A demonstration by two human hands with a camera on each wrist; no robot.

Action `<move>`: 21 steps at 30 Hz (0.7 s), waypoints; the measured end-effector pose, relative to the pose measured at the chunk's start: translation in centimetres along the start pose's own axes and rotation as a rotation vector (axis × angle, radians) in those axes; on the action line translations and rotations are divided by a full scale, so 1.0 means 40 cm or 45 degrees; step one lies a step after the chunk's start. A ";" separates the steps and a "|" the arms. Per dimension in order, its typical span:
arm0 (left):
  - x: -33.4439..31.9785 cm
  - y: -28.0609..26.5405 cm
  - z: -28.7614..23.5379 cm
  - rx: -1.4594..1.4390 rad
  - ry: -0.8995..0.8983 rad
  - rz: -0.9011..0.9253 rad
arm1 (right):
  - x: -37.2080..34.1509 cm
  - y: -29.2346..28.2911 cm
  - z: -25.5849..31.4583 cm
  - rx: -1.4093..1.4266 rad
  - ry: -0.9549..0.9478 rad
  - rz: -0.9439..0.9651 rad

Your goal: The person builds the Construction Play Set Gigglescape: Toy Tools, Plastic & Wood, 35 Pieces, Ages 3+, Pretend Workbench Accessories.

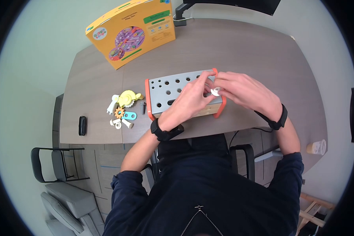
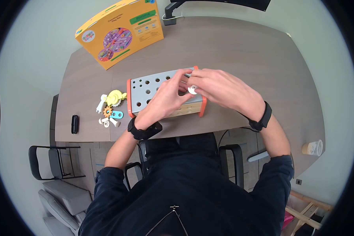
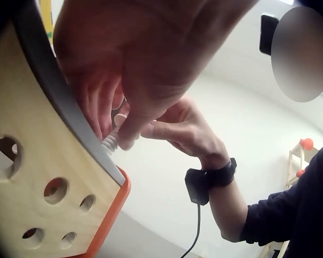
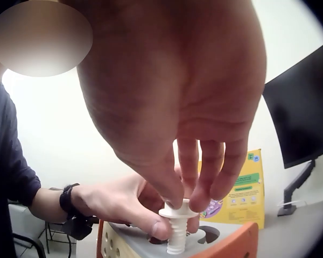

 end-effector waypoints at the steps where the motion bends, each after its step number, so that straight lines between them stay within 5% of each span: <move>1: 0.000 -0.001 0.013 0.009 -0.010 0.010 | 0.002 0.004 -0.003 -0.031 0.049 0.028; 9: -0.010 0.015 -0.013 0.237 0.063 -0.031 | 0.048 0.047 -0.020 -0.432 0.333 0.254; 12: -0.002 0.023 0.001 0.216 0.054 -0.061 | 0.038 0.015 -0.003 -0.335 0.309 0.112; 15: 0.008 0.027 0.023 0.074 -0.024 -0.005 | 0.012 -0.001 0.001 -0.001 0.037 -0.077; 21: 0.009 0.019 0.021 0.110 0.019 0.052 | 0.018 0.031 -0.022 0.054 0.133 0.108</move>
Point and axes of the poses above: each hand's wrist, its own x-axis towards the middle knuckle, its own y-axis out of the palm, z = x × y, the point moved 3 cm from there along x, towards the middle knuckle, and after that the axes turned 4 degrees about -y, right-handed, at the moved point
